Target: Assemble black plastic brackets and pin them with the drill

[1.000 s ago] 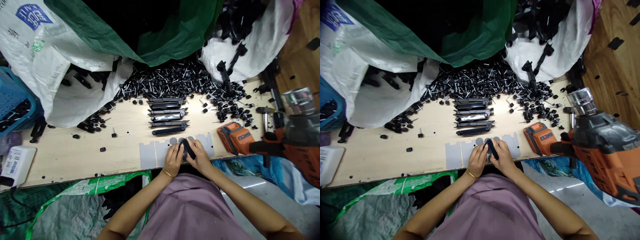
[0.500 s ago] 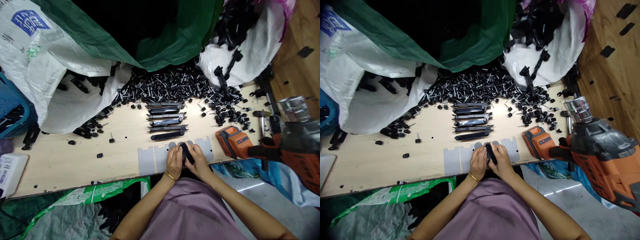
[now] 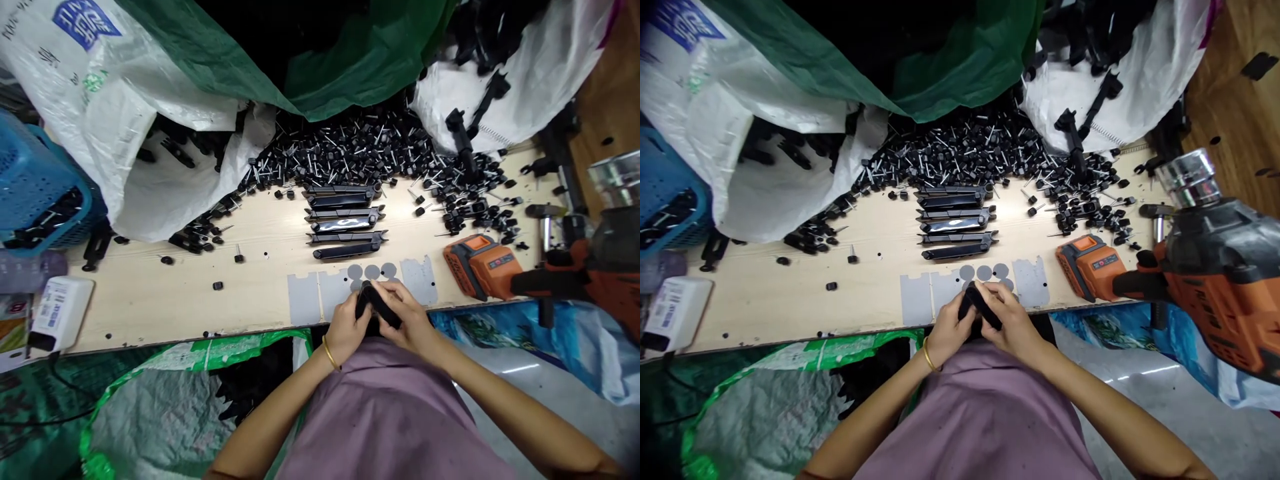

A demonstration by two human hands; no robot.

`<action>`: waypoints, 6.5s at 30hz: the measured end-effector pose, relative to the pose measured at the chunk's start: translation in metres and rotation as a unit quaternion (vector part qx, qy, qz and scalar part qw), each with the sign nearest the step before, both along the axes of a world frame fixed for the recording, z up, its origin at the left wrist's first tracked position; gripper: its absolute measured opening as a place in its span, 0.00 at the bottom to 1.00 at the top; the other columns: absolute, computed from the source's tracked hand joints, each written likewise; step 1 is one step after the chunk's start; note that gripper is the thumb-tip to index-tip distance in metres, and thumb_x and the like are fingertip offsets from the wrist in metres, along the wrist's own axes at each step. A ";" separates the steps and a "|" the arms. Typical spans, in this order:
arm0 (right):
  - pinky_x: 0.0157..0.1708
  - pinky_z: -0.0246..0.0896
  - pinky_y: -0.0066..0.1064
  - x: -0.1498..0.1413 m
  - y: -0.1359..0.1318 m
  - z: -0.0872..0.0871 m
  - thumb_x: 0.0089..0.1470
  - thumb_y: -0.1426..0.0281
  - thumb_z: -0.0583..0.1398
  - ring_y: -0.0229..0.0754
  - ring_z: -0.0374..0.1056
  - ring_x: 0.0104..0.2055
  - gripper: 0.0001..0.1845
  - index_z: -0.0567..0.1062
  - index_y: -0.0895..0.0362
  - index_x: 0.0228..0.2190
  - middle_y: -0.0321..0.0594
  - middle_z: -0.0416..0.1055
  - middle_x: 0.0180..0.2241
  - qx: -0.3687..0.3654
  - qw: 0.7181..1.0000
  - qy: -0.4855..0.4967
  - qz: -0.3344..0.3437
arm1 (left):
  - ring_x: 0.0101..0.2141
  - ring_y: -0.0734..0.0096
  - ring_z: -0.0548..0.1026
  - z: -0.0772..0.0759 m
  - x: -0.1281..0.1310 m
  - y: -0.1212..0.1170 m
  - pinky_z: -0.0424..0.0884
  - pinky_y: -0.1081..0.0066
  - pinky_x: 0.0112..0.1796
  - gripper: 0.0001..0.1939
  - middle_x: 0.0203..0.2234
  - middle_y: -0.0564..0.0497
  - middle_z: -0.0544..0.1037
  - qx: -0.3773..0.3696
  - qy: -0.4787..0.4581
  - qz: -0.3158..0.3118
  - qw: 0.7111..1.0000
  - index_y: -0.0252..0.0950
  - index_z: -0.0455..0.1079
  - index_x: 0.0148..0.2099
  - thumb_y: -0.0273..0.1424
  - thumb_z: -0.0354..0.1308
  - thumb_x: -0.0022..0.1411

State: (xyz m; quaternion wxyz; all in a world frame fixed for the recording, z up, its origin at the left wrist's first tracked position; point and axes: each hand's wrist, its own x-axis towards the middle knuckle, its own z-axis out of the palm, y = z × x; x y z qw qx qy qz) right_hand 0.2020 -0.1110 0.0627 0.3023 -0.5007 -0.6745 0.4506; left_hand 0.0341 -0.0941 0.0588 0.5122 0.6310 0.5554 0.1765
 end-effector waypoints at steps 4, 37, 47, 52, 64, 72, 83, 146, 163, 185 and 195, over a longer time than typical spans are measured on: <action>0.49 0.64 0.38 -0.005 -0.013 0.001 0.48 0.79 0.54 0.45 0.62 0.51 0.39 0.53 0.47 0.61 0.45 0.61 0.50 -0.001 1.000 0.003 0.001 | 0.31 0.67 0.75 0.008 -0.001 -0.010 0.68 0.70 0.31 0.06 0.30 0.48 0.76 -0.013 0.022 -0.001 1.000 0.36 0.65 0.40 0.30 0.48 0.64; 0.45 0.61 0.40 0.034 0.141 0.015 0.53 0.66 0.58 0.46 0.67 0.43 0.15 0.73 0.54 0.43 0.45 0.73 0.40 0.158 0.972 -0.176 -0.010 | 0.33 0.67 0.74 0.007 -0.040 0.029 0.71 0.69 0.34 0.24 0.31 0.48 0.75 -0.071 -0.116 -0.013 0.991 0.33 0.60 0.57 0.37 0.54 0.60; 0.46 0.56 0.42 0.103 0.205 0.019 0.51 0.77 0.51 0.50 0.64 0.45 0.24 0.67 0.62 0.51 0.52 0.71 0.43 0.109 0.862 -0.281 -0.407 | 0.25 0.76 0.69 0.003 -0.039 0.007 0.68 0.74 0.30 0.19 0.25 0.53 0.72 -0.134 -0.218 0.131 0.958 0.33 0.67 0.45 0.39 0.60 0.56; 0.26 0.60 0.28 0.077 0.106 0.058 0.49 0.71 0.56 0.37 0.65 0.27 0.20 0.74 0.57 0.45 0.39 0.75 0.32 -0.099 0.993 -0.011 -0.070 | 0.40 0.62 0.75 0.004 -0.043 0.014 0.72 0.66 0.40 0.23 0.45 0.42 0.74 -0.107 -0.271 0.191 0.937 0.34 0.69 0.49 0.39 0.63 0.53; 0.41 0.65 0.33 0.019 0.026 0.011 0.47 0.58 0.62 0.40 0.68 0.40 0.18 0.75 0.53 0.40 0.41 0.72 0.43 -0.212 0.915 0.309 -0.148 | 0.31 0.73 0.74 0.000 0.001 -0.010 0.70 0.73 0.34 0.21 0.29 0.54 0.73 -0.234 -0.341 0.292 0.862 0.33 0.67 0.40 0.37 0.69 0.46; 0.38 0.64 0.31 -0.012 0.030 0.013 0.53 0.55 0.57 0.40 0.69 0.34 0.23 0.65 0.56 0.15 0.40 0.75 0.30 -0.211 0.871 0.337 -0.288 | 0.27 0.71 0.76 0.009 0.003 -0.020 0.68 0.75 0.25 0.22 0.33 0.47 0.76 -0.301 -0.274 0.110 0.907 0.32 0.64 0.42 0.40 0.65 0.51; 0.27 0.66 0.32 -0.023 0.029 0.016 0.49 0.52 0.59 0.42 0.71 0.26 0.25 0.62 0.56 0.15 0.42 0.76 0.25 -0.290 0.844 0.383 -0.239 | 0.24 0.74 0.71 0.022 0.011 -0.033 0.67 0.72 0.27 0.16 0.25 0.56 0.69 -0.162 -0.113 0.044 0.979 0.36 0.62 0.39 0.37 0.62 0.52; 0.47 0.49 0.42 0.042 0.021 -0.042 0.57 0.63 0.56 0.48 0.64 0.45 0.21 0.65 0.51 0.52 0.43 0.71 0.41 0.104 0.957 -0.264 0.054 | 0.34 0.72 0.73 -0.016 -0.099 0.016 0.68 0.73 0.37 0.12 0.34 0.48 0.75 0.100 0.040 0.157 0.982 0.36 0.71 0.45 0.34 0.52 0.62; 0.45 0.48 0.41 0.045 0.019 -0.051 0.57 0.61 0.56 0.46 0.65 0.42 0.21 0.66 0.51 0.52 0.41 0.71 0.39 0.115 0.958 -0.258 0.049 | 0.23 0.74 0.66 -0.022 -0.045 -0.007 0.61 0.74 0.30 0.27 0.20 0.60 0.62 0.033 0.131 0.116 0.984 0.36 0.54 0.59 0.34 0.54 0.59; 0.40 0.62 0.41 0.077 0.143 -0.040 0.53 0.68 0.55 0.46 0.65 0.36 0.11 0.72 0.59 0.38 0.48 0.67 0.39 0.148 0.922 -0.291 -0.207 | 0.27 0.74 0.69 -0.006 -0.125 0.135 0.67 0.73 0.35 0.15 0.30 0.52 0.72 0.227 0.146 0.156 0.950 0.35 0.67 0.49 0.31 0.52 0.60; 0.32 0.69 0.33 0.030 0.035 -0.002 0.51 0.62 0.62 0.39 0.71 0.29 0.14 0.71 0.56 0.38 0.37 0.72 0.28 -0.139 0.942 0.182 -0.247 | 0.42 0.60 0.70 -0.053 -0.125 0.215 0.65 0.62 0.46 0.14 0.37 0.45 0.72 0.297 0.279 0.161 0.899 0.34 0.69 0.44 0.22 0.52 0.55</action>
